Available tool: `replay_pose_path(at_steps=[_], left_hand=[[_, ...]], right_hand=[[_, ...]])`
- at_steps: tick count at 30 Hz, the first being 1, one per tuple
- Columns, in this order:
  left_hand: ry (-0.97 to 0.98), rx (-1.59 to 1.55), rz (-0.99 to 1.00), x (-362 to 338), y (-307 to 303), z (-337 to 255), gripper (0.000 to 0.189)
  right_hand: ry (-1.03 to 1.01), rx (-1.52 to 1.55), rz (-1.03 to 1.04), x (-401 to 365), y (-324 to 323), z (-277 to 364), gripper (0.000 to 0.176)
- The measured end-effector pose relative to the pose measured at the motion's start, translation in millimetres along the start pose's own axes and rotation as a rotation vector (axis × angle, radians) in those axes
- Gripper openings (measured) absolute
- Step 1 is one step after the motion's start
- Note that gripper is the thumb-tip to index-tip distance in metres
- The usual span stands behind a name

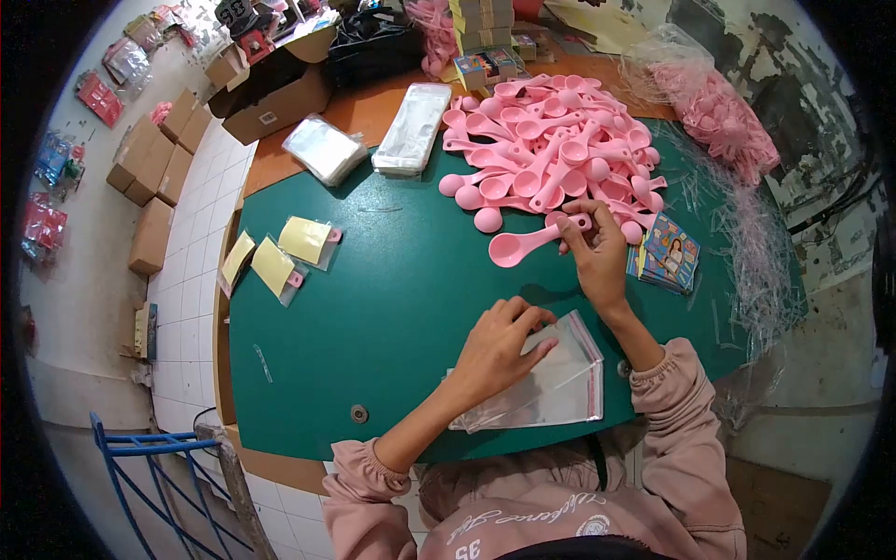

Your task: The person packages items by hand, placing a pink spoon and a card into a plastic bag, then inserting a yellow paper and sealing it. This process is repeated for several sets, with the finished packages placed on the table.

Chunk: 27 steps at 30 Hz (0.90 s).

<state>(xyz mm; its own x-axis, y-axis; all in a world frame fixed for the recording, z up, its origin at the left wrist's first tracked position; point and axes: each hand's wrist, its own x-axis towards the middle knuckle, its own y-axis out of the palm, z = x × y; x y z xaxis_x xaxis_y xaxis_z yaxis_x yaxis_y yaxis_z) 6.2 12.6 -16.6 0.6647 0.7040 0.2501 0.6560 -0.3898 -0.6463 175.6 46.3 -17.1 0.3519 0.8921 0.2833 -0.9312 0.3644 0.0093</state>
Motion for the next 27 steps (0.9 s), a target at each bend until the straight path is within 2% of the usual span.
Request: replay_pose_path(at_steps=[4, 7, 10, 12, 15, 16, 19, 20, 22, 23, 27], left_hand=[[-0.031, 0.013, 0.036, 0, 2, -2, 0.024], [0.046, 0.133, -0.023, -1, 6, 2, 0.022], [0.014, 0.034, 0.068, 0, 2, 2, 0.018], [-0.086, -0.291, 0.129, 3, -4, -1, 0.013], [-0.191, -0.352, 0.243, 7, -13, -1, 0.009], [-0.191, -0.351, 0.243, 7, -15, 1, 0.009], [-0.139, -0.743, 0.126, 5, -13, 17, 0.012], [-0.138, -0.742, 0.127, 4, -13, 22, 0.012], [-0.211, -0.937, 0.128, 7, -22, 28, 0.016], [-0.294, -0.986, 0.170, 7, -26, 28, 0.023], [-0.389, -0.991, 0.135, 10, -33, 21, 0.026]], right_hand=[[-0.001, 0.004, 0.002, 0, 0, 1, 0.015], [-0.005, 0.002, 0.002, 0, -1, -1, 0.015], [-0.008, -0.001, -0.002, 0, -1, 0, 0.015], [-0.007, 0.004, -0.002, 0, -1, 1, 0.015], [-0.005, 0.029, -0.026, 0, 0, 5, 0.014], [-0.003, 0.048, -0.048, -1, 0, 8, 0.014], [-0.008, 0.021, -0.090, -1, 0, 15, 0.012], [-0.008, 0.022, -0.091, -1, -2, 14, 0.012], [-0.027, -0.050, -0.080, 0, -5, 12, 0.011], [-0.028, -0.049, -0.079, -1, -4, 12, 0.011], [-0.027, -0.056, -0.063, -2, -5, 13, 0.009]])
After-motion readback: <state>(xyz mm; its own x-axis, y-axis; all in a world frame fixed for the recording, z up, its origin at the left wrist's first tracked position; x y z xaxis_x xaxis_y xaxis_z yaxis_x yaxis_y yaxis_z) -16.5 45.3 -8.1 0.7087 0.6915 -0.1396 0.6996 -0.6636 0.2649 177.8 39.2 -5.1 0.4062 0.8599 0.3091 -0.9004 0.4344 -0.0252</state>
